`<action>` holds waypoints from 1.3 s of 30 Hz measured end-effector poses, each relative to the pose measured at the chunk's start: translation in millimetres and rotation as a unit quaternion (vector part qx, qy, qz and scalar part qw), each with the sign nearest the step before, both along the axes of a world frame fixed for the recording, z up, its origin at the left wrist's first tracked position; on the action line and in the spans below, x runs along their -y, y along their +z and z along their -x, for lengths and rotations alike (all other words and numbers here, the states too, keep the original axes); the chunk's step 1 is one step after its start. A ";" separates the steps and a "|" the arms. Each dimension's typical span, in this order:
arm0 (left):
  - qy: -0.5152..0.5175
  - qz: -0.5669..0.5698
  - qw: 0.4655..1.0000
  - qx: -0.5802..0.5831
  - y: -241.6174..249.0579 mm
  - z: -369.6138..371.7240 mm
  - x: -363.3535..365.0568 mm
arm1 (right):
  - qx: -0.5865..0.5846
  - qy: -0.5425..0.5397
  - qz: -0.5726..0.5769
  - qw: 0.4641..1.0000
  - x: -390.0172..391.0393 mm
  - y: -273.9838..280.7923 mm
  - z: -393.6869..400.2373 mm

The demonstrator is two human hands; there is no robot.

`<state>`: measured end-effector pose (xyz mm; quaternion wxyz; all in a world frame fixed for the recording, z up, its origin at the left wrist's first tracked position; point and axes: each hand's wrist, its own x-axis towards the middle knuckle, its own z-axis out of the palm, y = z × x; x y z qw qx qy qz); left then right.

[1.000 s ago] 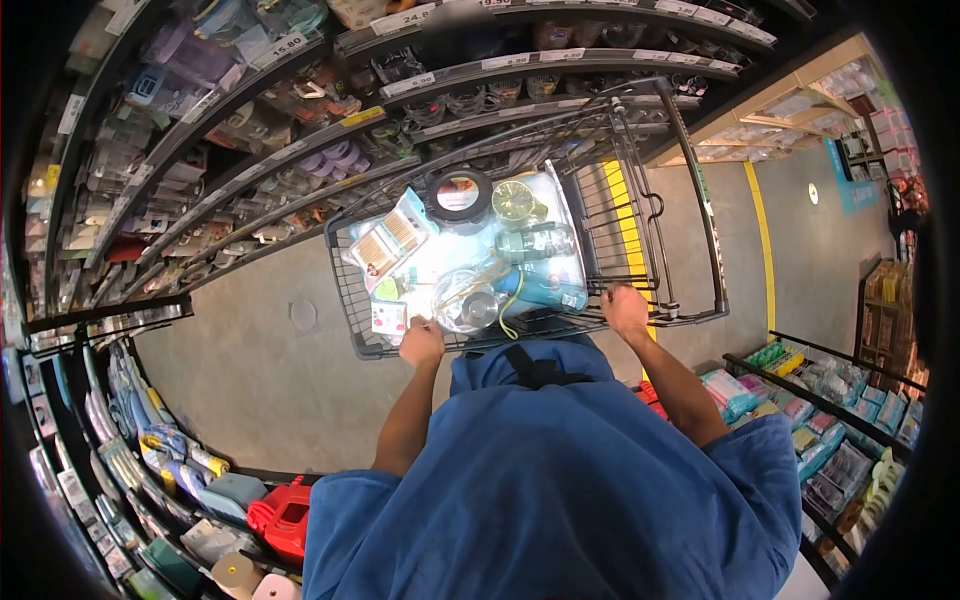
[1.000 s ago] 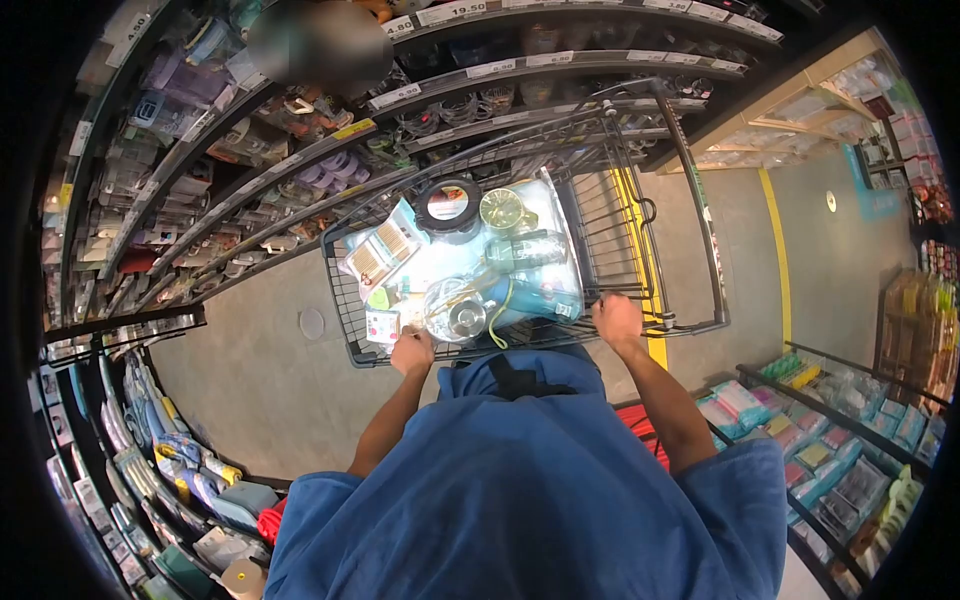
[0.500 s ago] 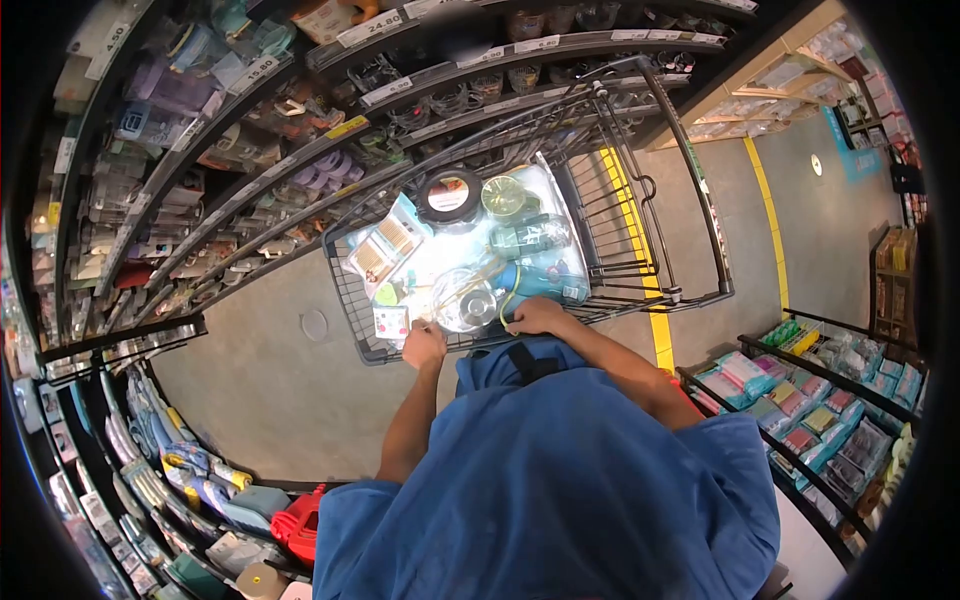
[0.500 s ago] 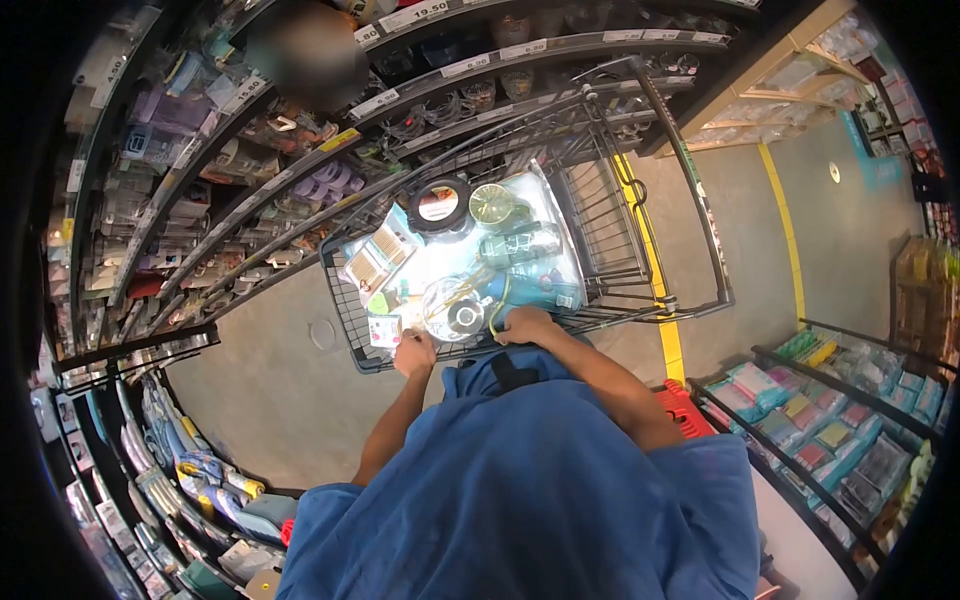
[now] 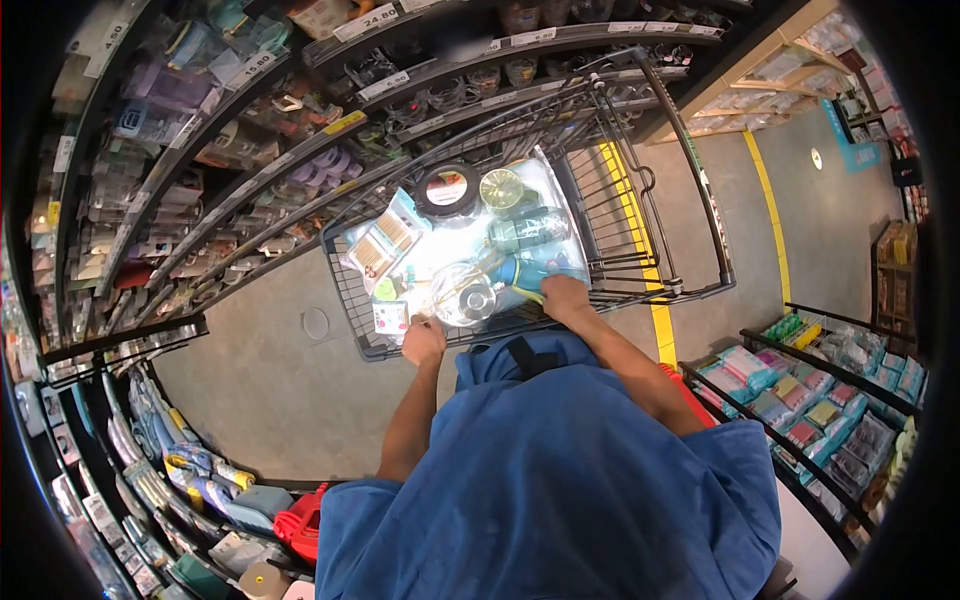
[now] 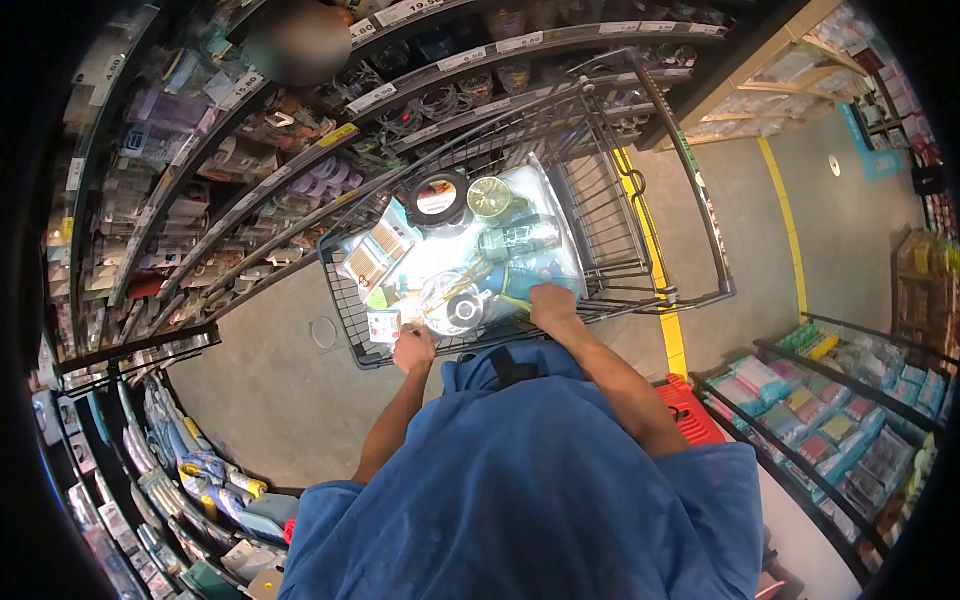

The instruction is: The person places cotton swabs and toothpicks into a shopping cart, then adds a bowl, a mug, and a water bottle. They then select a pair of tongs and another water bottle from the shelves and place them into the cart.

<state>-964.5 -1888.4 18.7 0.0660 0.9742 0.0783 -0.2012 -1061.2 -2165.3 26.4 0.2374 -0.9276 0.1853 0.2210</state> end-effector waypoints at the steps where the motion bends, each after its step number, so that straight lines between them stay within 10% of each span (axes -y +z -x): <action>1: 0.004 0.005 1.000 -0.002 0.0 -0.2 0.4 | -0.013 -0.011 0.012 1.000 3.1 5.5 1.5; 14: -0.009 -0.014 1.000 0.010 -1.6 -0.1 -0.7 | 0.167 -0.125 0.135 0.969 34.2 16.4 61.0; 20: -0.002 -0.018 1.000 0.020 -3.7 2.3 -2.8 | 0.074 -0.198 0.047 0.976 34.0 22.6 47.3; 28: 0.037 0.352 0.900 0.255 17.5 9.3 2.1 | 0.252 -0.003 -0.050 0.966 6.2 14.2 1.6; 34: -0.136 0.328 0.868 0.347 62.5 18.6 17.0 | 0.204 0.116 -0.043 0.971 -30.8 21.8 -38.2; 39: -0.086 0.336 0.877 0.332 83.6 15.8 23.3 | 0.152 0.144 -0.043 0.977 -41.4 4.7 -46.9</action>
